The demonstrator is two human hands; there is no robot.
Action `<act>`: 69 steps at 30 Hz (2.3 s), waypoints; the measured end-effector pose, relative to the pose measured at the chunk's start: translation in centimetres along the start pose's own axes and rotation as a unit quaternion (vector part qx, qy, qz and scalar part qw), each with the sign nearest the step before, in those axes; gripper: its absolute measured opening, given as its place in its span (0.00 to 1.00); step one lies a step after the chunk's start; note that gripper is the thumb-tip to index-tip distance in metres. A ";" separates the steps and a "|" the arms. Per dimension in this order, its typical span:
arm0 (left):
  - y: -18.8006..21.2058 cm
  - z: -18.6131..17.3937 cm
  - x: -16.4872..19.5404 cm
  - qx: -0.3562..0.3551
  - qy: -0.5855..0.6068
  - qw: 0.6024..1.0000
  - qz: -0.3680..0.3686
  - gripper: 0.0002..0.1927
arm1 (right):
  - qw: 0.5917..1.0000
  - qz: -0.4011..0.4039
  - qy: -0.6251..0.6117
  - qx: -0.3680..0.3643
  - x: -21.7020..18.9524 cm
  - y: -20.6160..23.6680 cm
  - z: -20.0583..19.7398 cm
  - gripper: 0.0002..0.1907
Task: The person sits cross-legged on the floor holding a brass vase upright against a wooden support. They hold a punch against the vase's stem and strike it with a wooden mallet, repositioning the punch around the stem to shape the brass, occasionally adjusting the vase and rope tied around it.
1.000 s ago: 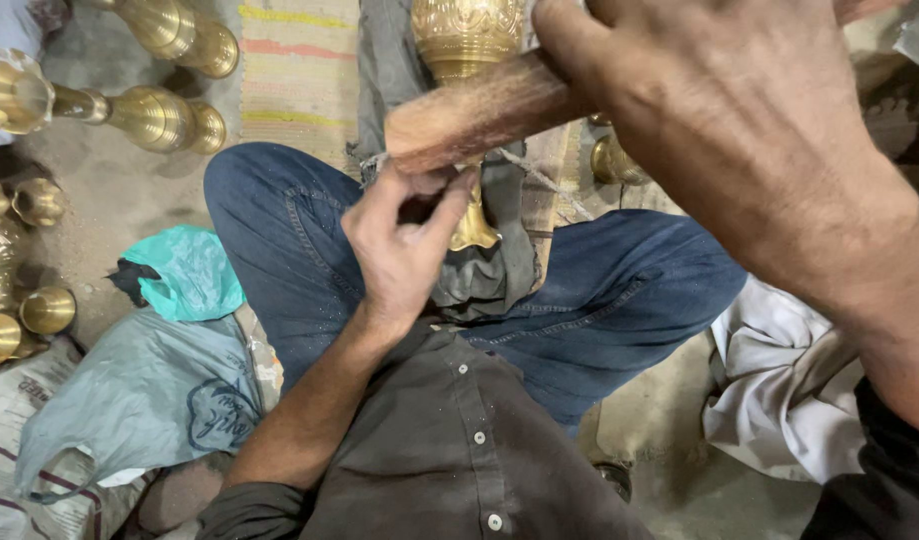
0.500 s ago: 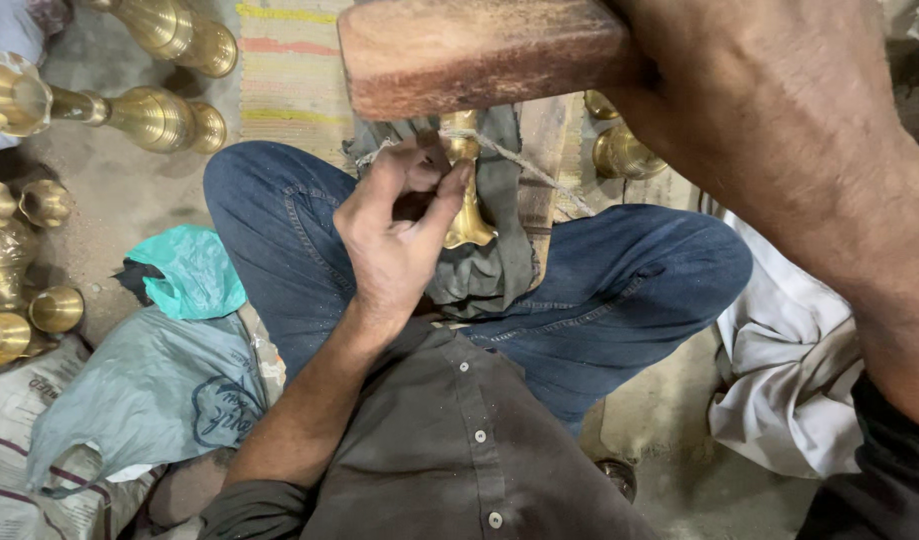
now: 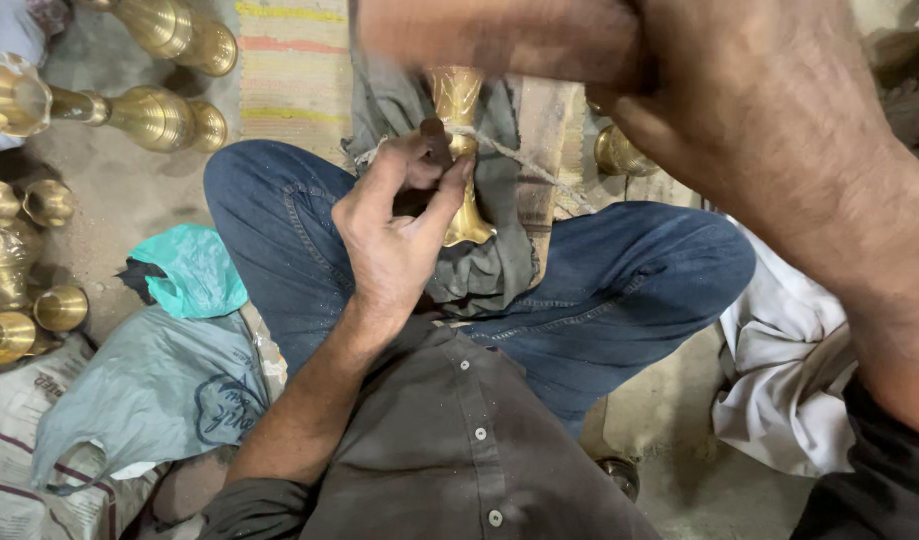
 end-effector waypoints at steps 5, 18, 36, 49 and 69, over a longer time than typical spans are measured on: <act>-0.1 0.0 -0.3 -0.007 -0.001 1.000 0.001 0.14 | 1.000 0.001 -0.001 -0.005 -0.4 -0.2 0.1 0.17; 0.2 0.1 -0.8 -0.012 0.024 0.999 -0.020 0.14 | 1.000 0.016 -0.010 -0.022 0.1 0.6 1.1 0.12; 0.6 0.1 -0.5 -0.006 0.031 0.999 0.005 0.13 | 0.993 -0.023 0.114 -0.013 -2.0 0.6 0.2 0.08; 1.0 -0.1 -0.4 0.004 0.017 1.000 0.014 0.13 | 0.996 -0.032 0.079 0.017 -1.5 1.6 0.6 0.11; 2.4 -0.5 0.8 0.007 -0.039 0.992 0.122 0.19 | 0.996 -0.040 0.071 0.022 -1.7 3.4 1.1 0.10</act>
Point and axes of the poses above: each hand's wrist, its own y-axis away from the middle knuckle, its own z-axis out of the palm, x = y × z, the point moved 10 cm from there along -y, towards the middle knuckle, and after that the axes turned 3 degrees about -z, right-handed, at the moved point
